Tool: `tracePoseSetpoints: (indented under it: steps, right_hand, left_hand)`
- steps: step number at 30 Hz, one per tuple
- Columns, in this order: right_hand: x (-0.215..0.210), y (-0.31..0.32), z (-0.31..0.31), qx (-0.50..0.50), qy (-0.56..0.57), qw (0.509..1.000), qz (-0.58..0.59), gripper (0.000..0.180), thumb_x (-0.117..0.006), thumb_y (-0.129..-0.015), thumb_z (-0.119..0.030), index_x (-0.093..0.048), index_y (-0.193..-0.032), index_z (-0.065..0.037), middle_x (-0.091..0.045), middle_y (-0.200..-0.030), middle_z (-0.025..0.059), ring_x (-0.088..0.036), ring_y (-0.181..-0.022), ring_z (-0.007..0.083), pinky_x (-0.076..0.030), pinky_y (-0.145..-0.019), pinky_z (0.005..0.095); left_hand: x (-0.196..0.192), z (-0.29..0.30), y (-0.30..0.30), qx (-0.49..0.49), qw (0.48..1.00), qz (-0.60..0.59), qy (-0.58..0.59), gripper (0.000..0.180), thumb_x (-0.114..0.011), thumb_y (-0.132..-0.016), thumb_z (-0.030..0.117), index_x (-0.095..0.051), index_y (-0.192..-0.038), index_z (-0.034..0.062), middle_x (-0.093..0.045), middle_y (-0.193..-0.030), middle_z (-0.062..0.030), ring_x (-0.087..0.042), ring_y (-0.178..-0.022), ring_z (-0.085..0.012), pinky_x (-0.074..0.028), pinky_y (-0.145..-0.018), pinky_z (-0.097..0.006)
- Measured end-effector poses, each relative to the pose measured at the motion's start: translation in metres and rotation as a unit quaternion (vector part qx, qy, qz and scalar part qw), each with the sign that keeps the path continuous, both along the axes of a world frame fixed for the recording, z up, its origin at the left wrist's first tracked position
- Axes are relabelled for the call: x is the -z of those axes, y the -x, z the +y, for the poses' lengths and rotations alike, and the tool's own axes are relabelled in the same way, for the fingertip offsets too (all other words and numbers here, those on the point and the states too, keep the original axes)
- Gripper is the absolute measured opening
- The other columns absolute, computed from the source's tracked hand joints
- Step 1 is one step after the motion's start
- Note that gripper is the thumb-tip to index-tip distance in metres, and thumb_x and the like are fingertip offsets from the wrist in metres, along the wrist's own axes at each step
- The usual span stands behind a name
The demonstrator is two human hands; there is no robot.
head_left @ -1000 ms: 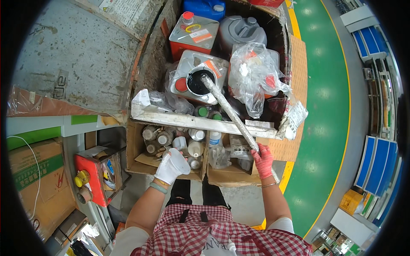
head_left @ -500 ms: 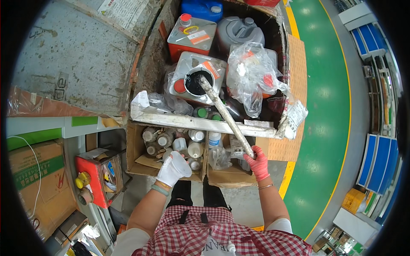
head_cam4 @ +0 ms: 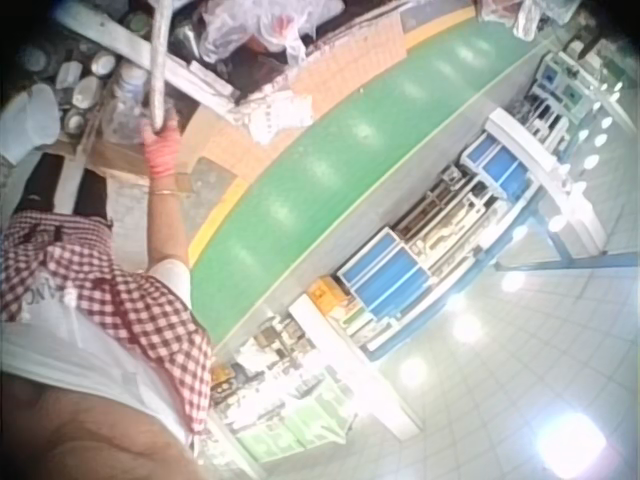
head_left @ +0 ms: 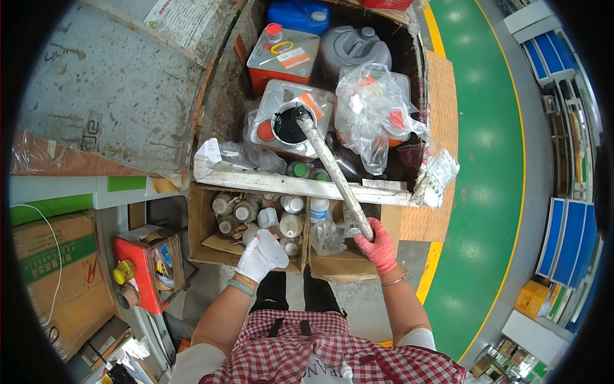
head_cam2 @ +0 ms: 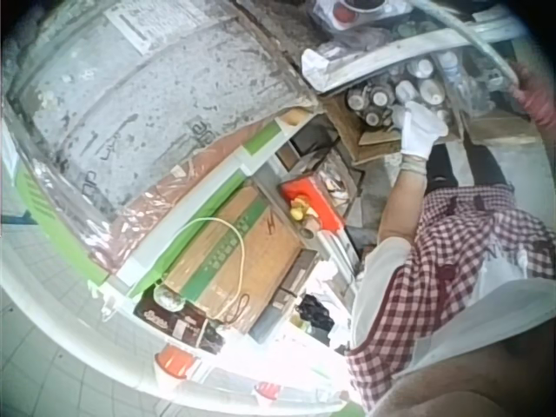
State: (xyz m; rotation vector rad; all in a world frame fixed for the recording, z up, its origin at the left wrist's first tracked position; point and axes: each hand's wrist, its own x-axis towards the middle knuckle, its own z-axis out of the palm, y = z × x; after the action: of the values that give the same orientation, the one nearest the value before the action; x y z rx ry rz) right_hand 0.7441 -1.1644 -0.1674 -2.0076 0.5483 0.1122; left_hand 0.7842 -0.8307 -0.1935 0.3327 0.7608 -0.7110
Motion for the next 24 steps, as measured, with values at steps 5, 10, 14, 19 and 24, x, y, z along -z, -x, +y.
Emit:
tracePoseSetpoints:
  steps: [5, 10, 14, 19, 24]
  right_hand:
    - [0.0, -0.001, 0.004, 0.002, -0.078, 0.997, -0.006, 0.049, -0.076, -0.071, -0.018, -0.052, -0.109, 0.001, -0.057, -0.083, 0.008, -0.053, -0.072, 0.0144, -0.046, -0.067, 0.0278]
    - [-0.007, -0.004, 0.003, -0.028, -0.045, 0.999, -0.012, 0.042, -0.072, -0.074, -0.012, -0.055, -0.11, 0.001, -0.056, -0.087, 0.0051, -0.052, -0.077, 0.0124, -0.044, -0.068, 0.0265]
    - [-0.018, -0.012, 0.002, -0.039, -0.069, 0.997, -0.024, 0.046, -0.069, -0.076, -0.013, -0.054, -0.118, 0.0, -0.057, -0.092, 0.0046, -0.052, -0.077, 0.0112, -0.044, -0.069, 0.0259]
    - [-0.038, -0.016, 0.011, 0.02, -0.213, 0.976, 0.032, 0.046, -0.062, -0.085, -0.021, -0.05, -0.125, -0.003, -0.058, -0.084, 0.0032, -0.051, -0.066, 0.0103, -0.044, -0.062, 0.0239]
    - [-0.044, -0.017, 0.014, 0.084, -0.358, 0.928, 0.054, 0.045, -0.056, -0.087, -0.037, -0.053, -0.119, -0.005, -0.056, -0.075, 0.0022, -0.05, -0.062, 0.0082, -0.04, -0.055, 0.0207]
  left_hand:
    - [-0.003, -0.002, -0.002, -0.016, 1.0, 0.011, 0.011, 0.042, -0.053, -0.087, 0.038, -0.048, -0.12, 0.0126, -0.049, -0.121, -0.013, -0.046, -0.112, -0.0392, -0.037, -0.094, -0.054]
    - [-0.004, -0.004, -0.004, -0.012, 1.0, 0.006, 0.004, 0.042, -0.05, -0.088, 0.038, -0.047, -0.121, 0.0124, -0.05, -0.121, -0.0137, -0.045, -0.113, -0.0396, -0.036, -0.094, -0.055]
    - [-0.009, -0.005, -0.008, -0.004, 1.0, -0.013, 0.001, 0.041, -0.05, -0.088, 0.037, -0.047, -0.121, 0.0124, -0.05, -0.12, -0.0142, -0.046, -0.112, -0.0391, -0.036, -0.095, -0.054]
    - [-0.03, -0.005, -0.039, -0.037, 0.997, -0.058, -0.019, 0.044, -0.052, -0.087, 0.037, -0.046, -0.123, 0.0117, -0.051, -0.119, -0.0144, -0.048, -0.11, -0.0367, -0.037, -0.096, -0.052]
    - [-0.058, -0.008, -0.108, 0.018, 0.888, -0.291, -0.356, 0.053, -0.057, -0.084, 0.022, -0.039, -0.13, 0.0046, -0.048, -0.122, -0.0132, -0.049, -0.109, -0.0293, -0.038, -0.097, -0.043]
